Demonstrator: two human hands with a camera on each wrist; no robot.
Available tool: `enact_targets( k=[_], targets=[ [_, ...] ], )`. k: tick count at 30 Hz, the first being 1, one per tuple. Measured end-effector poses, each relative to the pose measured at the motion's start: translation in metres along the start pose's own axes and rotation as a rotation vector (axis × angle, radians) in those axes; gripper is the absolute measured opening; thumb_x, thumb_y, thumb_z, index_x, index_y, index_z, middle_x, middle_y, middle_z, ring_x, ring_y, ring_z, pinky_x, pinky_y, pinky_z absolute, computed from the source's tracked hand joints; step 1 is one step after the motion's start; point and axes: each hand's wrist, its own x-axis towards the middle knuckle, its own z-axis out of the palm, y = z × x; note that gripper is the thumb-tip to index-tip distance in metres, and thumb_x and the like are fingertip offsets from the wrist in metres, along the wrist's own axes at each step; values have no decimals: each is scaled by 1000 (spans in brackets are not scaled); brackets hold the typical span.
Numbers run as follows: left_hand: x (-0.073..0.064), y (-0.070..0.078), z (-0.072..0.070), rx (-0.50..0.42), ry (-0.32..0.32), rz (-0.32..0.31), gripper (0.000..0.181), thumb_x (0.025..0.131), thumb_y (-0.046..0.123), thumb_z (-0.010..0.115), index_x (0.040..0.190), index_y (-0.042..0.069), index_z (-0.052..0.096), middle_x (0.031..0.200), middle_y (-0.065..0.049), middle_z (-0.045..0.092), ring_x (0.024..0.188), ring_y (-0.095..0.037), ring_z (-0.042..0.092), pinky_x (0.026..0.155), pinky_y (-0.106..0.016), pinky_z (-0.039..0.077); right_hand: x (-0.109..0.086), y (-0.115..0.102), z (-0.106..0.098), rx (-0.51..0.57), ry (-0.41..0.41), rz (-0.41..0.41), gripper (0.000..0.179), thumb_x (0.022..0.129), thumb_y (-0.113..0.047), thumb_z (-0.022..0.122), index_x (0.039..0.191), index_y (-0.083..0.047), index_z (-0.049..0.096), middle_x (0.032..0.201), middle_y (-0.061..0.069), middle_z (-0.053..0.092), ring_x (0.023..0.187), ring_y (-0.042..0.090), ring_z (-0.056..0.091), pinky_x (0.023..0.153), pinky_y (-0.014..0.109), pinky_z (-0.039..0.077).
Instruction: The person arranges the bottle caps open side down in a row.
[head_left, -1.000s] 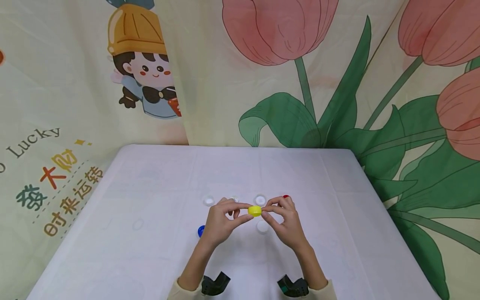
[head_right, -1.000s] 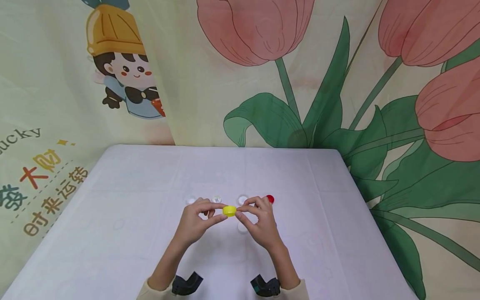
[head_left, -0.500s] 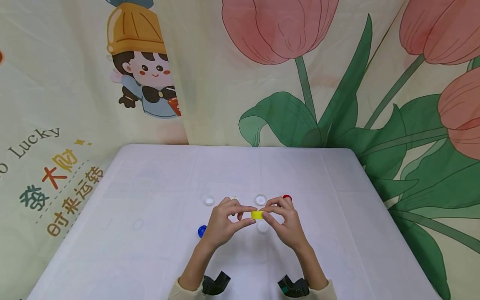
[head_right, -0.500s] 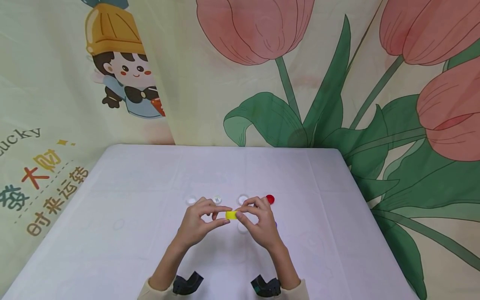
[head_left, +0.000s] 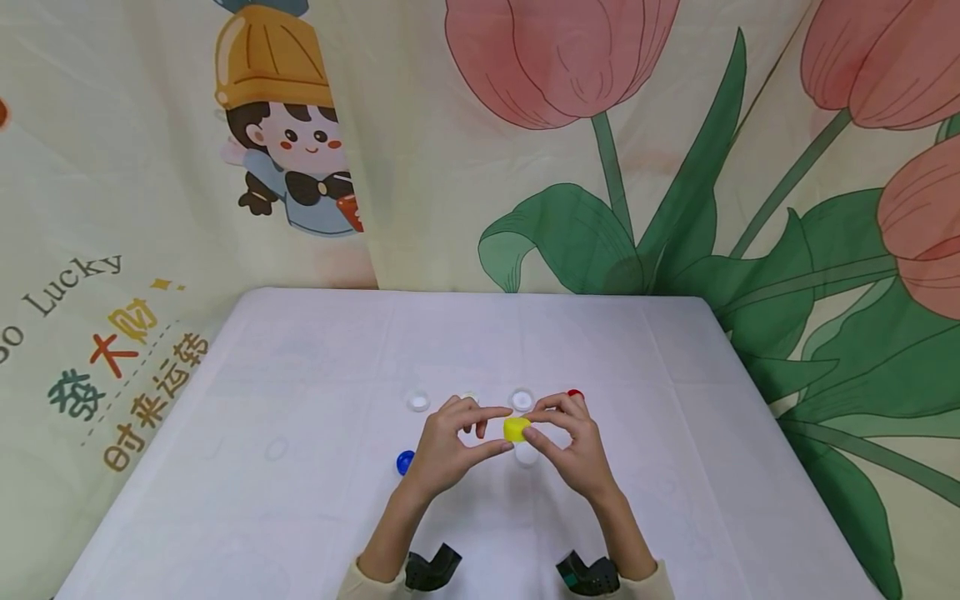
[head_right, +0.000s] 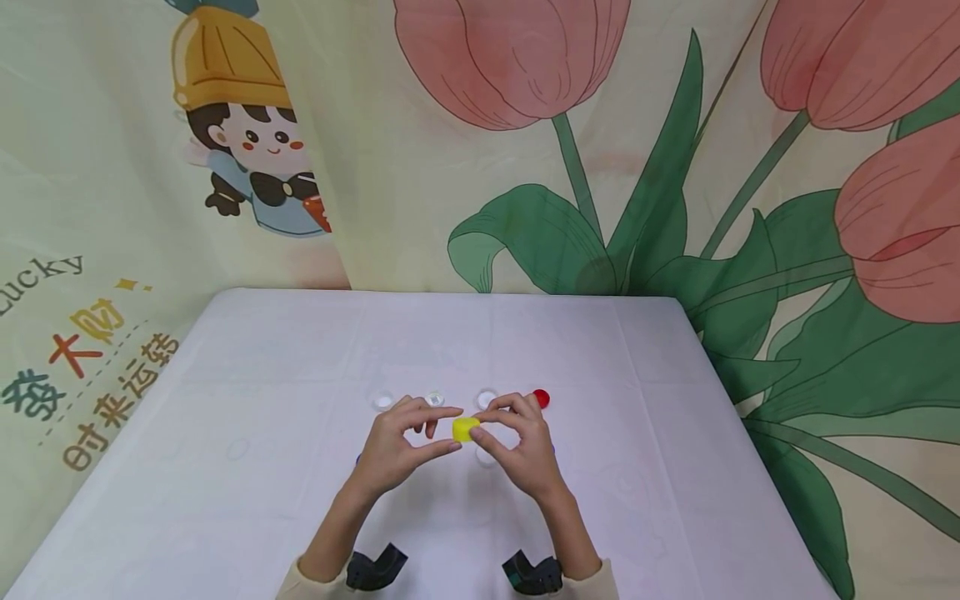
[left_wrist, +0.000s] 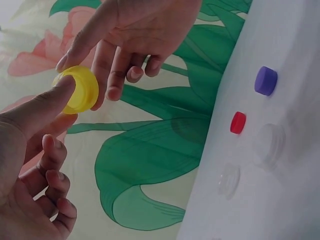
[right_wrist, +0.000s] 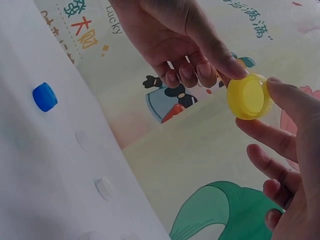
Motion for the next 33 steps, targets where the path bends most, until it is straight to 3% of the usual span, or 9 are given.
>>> enact_targets(
  k=[8,14,18,23,28,33],
  targets=[
    [0,-1,1,2,-3,-17,38,65,36,78,100,22,70,62,15,41,65,-15,41,53,-20,31,0,0,-1,1,18,-9,24,69,-4,75,92,-1,69,92,11,57,92,24,40,75,32,36],
    [0,-1,1,-3,4,-22,34,66,34,78,97,23,71,62,15,41,65,-12,41,53,-20,32,1,1,-1,7,22,-33,27,67,-4,77,92,0,69,91,10,56,91,22,40,75,32,35],
    [0,-3,0,8,1,-20,33,66,33,78,97,23,71,62,12,42,65,-12,40,54,-20,31,0,14,3,10,17,-48,29,66,-6,78,93,-3,69,91,8,56,92,21,40,77,34,35],
    [1,-10,-6,80,-4,-12,34,65,32,79,96,22,71,61,12,41,64,-8,36,54,-20,29,1,42,17,-27,5,-19,31,68,-21,78,98,-14,70,94,-3,56,95,15,41,76,35,39],
    [0,-19,-15,180,-17,-39,33,64,31,79,95,21,71,61,14,39,64,-8,34,56,-22,28,7,51,33,-52,-23,-13,30,71,-34,74,99,-22,69,94,-9,56,93,11,41,71,33,40],
    [-3,-32,-18,267,-60,-68,33,65,30,79,95,20,71,60,11,41,63,-9,33,56,-24,27,9,57,48,-94,-66,1,30,72,-40,72,97,-23,69,90,-7,56,88,9,39,69,32,35]
  ],
)
